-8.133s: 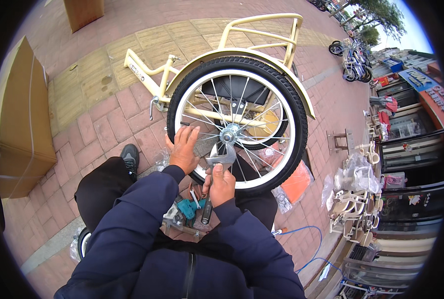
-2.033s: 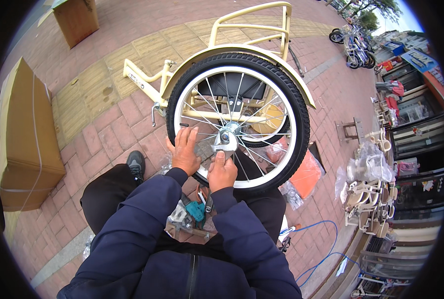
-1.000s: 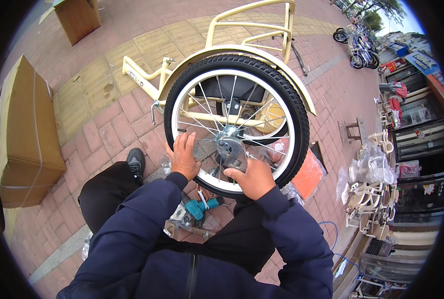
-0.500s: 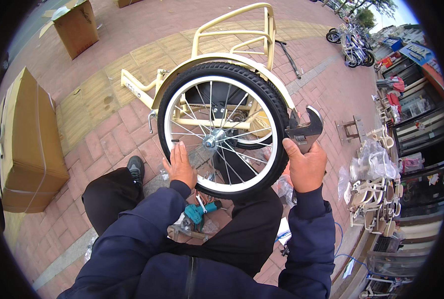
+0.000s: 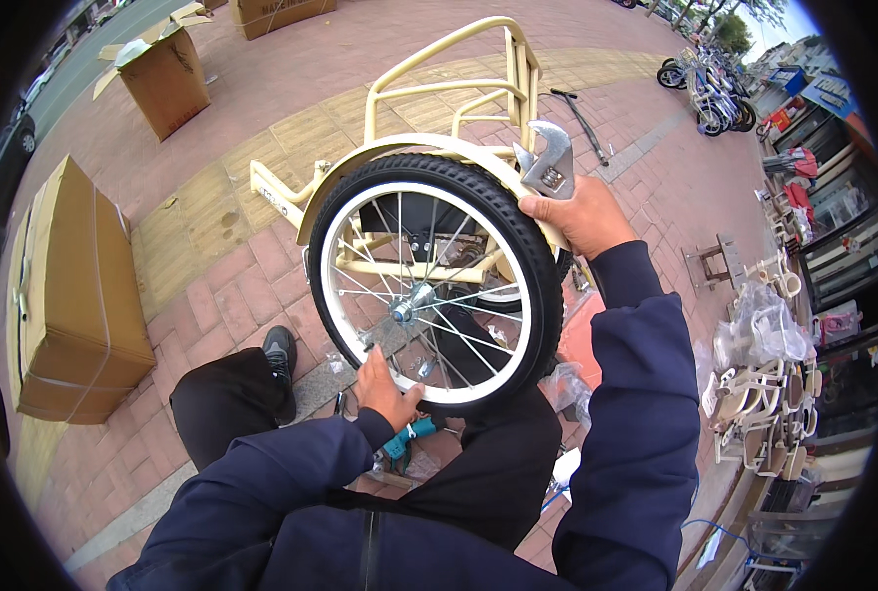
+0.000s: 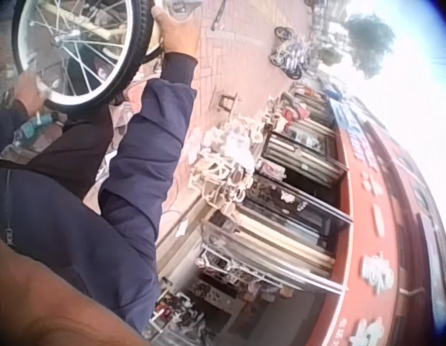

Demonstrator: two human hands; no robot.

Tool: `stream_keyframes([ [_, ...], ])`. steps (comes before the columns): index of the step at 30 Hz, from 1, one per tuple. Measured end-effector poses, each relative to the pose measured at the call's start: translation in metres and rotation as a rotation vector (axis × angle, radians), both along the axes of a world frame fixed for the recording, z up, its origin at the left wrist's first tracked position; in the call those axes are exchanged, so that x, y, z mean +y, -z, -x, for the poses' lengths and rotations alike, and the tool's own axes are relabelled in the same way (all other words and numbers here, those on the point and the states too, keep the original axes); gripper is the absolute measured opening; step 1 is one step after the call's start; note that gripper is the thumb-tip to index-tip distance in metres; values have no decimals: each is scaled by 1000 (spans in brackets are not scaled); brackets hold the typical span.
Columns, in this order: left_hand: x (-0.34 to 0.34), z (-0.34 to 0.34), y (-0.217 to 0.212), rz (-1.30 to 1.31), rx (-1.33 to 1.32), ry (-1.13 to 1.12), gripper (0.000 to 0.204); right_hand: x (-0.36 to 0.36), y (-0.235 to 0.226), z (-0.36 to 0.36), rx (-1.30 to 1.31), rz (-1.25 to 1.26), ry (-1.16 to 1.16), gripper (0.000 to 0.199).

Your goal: The person assembles a tricycle by attaching a rear fender, installing a rear wheel, and tightening the axle nuts. They use a cordless drill and a wrench to secure components.

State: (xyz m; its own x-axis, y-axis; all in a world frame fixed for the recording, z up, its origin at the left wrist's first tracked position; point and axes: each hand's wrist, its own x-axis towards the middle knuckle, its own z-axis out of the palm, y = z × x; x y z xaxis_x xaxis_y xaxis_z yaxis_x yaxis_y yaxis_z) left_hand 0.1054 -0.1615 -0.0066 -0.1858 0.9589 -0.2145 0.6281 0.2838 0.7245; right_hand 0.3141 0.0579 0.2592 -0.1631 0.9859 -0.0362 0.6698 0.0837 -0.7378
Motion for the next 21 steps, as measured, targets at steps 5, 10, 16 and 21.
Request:
stream_keyframes([
  [5, -63, -20, -48, -298, -210, 445, 92, 5, -4, 0, 5, 56, -102, 37],
  [10, -20, 6, -57, -373, -89, 231, 88, 6, -10, 0, -41, 134, -64, 50],
  [16, 61, 52, -33, -439, 166, 134, 85, -11, -13, 3, -11, 191, -40, 49],
  [21, 67, 55, -4, -365, 216, 182, 69, -17, -9, 2, 63, 209, -21, 45],
])
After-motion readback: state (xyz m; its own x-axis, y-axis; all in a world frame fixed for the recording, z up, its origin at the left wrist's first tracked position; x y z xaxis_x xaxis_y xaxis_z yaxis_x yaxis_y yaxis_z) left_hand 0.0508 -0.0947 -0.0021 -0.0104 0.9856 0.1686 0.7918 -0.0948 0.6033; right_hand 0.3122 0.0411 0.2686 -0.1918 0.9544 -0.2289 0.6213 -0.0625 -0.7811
